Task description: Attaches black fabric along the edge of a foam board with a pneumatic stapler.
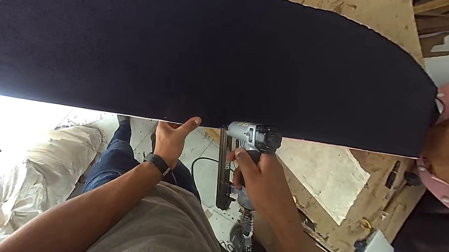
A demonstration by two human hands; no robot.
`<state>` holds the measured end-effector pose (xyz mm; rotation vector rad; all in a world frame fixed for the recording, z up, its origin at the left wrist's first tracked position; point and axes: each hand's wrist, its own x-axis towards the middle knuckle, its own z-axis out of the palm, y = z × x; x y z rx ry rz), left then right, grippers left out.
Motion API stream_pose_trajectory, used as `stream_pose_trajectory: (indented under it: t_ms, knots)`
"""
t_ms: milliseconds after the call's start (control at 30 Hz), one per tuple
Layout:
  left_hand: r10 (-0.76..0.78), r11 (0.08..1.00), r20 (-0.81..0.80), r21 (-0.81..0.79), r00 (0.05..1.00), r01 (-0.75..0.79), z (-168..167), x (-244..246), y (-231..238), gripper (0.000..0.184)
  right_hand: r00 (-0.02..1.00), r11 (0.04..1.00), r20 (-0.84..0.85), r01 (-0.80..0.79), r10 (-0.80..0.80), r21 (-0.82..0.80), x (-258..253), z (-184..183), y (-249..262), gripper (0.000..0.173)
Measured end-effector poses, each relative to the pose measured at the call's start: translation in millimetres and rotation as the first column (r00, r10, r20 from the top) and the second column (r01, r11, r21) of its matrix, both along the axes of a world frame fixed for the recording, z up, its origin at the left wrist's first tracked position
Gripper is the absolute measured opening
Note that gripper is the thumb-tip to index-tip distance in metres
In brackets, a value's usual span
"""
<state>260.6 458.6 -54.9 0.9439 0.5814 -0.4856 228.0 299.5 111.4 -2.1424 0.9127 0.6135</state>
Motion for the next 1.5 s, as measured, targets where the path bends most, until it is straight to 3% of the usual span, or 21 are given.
stream_pose_trajectory:
  t_ms: [133,367,433,633,767,967,1067,1233,1500]
  knots:
    - [-0.106,0.994,-0.005,0.033,0.994,0.106,3,0,14,0.060,0.999,0.999,-0.018,-0.031,0.030,-0.042,-1,-1,12,0.029]
    - [-0.312,0.942,0.007,-0.124,0.950,0.311,-11,6,75,0.057,1.000,0.999,-0.008,-0.018,0.017,-0.028,8,-1,53,0.025]
    - [-0.269,0.955,0.014,-0.125,0.963,0.268,-16,6,106,0.060,1.000,0.999,-0.018,-0.016,0.015,-0.037,10,-1,56,0.026]
    - [0.051,0.995,0.068,-0.084,0.996,-0.045,-15,18,186,0.063,1.000,1.000,0.003,0.017,-0.017,0.006,14,1,90,0.027]
    - [0.055,0.998,0.084,-0.038,0.995,-0.052,-3,14,213,0.067,0.999,0.999,-0.003,0.032,-0.032,0.004,14,-1,103,0.029]
    - [0.250,0.967,-0.052,0.058,0.967,-0.247,14,38,240,0.068,0.986,0.993,0.122,0.112,-0.114,0.025,-33,15,100,0.032]
    - [0.277,0.957,-0.115,0.118,0.954,-0.264,16,50,237,0.074,0.983,0.996,0.163,0.085,-0.088,0.022,-47,12,109,0.032]
    - [0.249,0.965,0.025,0.083,0.968,-0.250,2,48,240,0.070,0.965,0.999,0.260,0.016,-0.029,0.051,-34,-1,141,0.035]
    - [0.153,0.988,0.057,0.012,0.987,-0.154,-4,46,256,0.067,0.987,1.000,0.160,0.008,-0.009,0.009,9,-8,178,0.033]
